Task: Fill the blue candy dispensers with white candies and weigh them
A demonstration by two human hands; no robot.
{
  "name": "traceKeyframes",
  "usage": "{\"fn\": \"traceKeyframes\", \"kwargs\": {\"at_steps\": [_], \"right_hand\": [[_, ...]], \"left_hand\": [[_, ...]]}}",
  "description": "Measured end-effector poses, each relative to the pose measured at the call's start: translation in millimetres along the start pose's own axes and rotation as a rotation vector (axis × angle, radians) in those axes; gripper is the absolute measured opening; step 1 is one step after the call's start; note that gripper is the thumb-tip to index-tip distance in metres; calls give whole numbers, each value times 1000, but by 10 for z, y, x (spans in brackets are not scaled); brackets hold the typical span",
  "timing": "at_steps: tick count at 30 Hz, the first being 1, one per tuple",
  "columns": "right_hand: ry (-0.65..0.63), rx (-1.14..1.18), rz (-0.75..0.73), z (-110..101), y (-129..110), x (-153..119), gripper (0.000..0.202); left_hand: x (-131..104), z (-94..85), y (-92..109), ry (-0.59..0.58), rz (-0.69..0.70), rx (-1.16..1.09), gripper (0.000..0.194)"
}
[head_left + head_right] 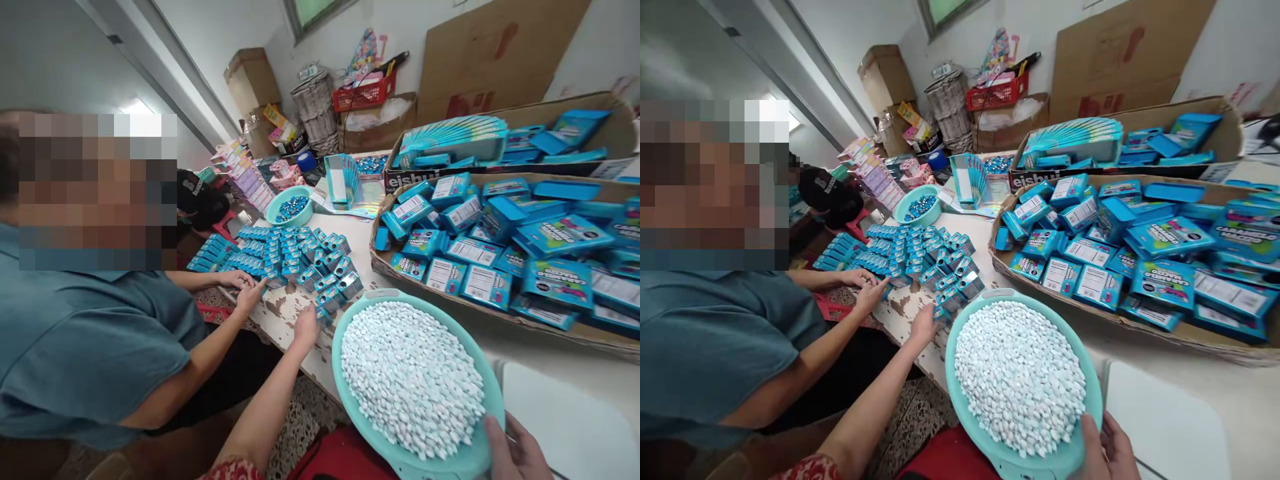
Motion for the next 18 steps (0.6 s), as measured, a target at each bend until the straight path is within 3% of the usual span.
{"fn": "traceKeyframes", "kwargs": {"at_steps": [5,8,11,14,18], "right_hand": [[95,-33,-49,16,-104,43,49],[112,-66,-90,47,-125,36,47],[133,-82,-138,84,-131,13,50],[137,-132,-163,111,-129,-5,49],[171,-221,-237,97,-98,18,42]], "left_hand": [[147,-67,12,81,84,-84,44],[34,-153,25,159,114,-129,52],[-205,-127,108,290,215,-292,41],[-511,87,212,343,291,-504,35],[-916,518,357,246,216,-765,51]]}}
Point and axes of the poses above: each hand's wrist, its own x-axis towards the middle knuckle, its own z-axis out of the palm, y = z × x, the point moved 3 cm from there along x, towards the middle knuckle, and after that the axes turned 2 degrees about -z, right-handed, at the moved point
